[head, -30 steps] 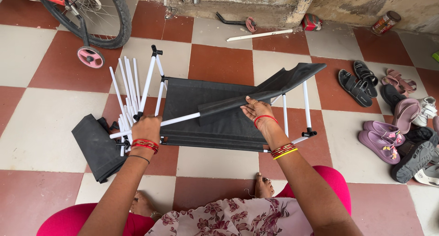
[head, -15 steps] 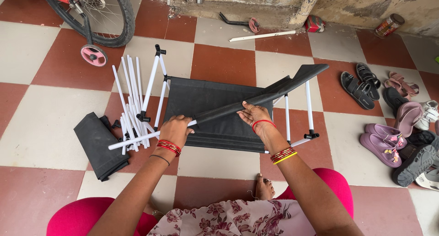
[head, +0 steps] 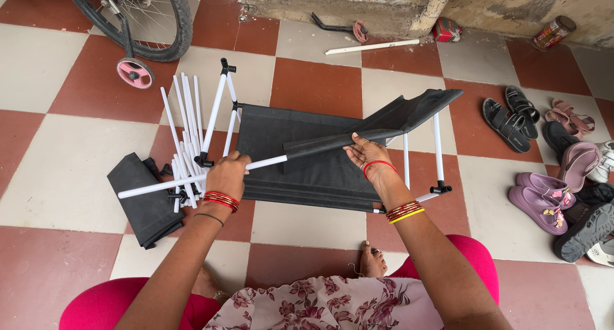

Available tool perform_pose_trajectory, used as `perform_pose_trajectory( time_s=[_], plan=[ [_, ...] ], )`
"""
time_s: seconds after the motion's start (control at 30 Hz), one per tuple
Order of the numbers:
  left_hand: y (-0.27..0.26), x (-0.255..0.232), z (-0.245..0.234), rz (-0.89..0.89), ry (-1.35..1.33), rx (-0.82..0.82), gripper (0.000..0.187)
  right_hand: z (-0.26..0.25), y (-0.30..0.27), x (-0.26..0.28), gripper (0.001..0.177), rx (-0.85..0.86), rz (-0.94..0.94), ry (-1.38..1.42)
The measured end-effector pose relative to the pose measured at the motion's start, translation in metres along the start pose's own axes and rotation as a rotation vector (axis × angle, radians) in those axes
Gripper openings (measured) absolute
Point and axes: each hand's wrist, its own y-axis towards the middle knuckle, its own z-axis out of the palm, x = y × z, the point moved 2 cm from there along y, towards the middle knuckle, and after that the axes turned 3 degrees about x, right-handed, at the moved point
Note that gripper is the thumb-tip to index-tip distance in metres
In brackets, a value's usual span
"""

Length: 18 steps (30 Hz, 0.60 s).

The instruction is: The person assembles a shoe rack by sliding black fabric shelves onto white tubes and connecting the tubes with plastic joints.

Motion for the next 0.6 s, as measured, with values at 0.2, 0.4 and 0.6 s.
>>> perform_pose_trajectory(
  time_s=[0.2,0.4,0.6],
  plan=[
    [-0.004,0.004,-0.016,-0.073,0.181,0.1,0.036,-0.002,-0.003,0.001,0.021,-0.016,0.022,0.042],
    [-0.002,-0.009,-0.011,-0.011,0.089,0.038,0.032,0.0,-0.005,-0.004,0.021,-0.008,0.041,0.009],
    [0.001,-0.028,0.012,0.096,-0.049,0.014,0.034,0.008,-0.013,-0.013,0.025,0.034,0.061,-0.036]
  ],
)
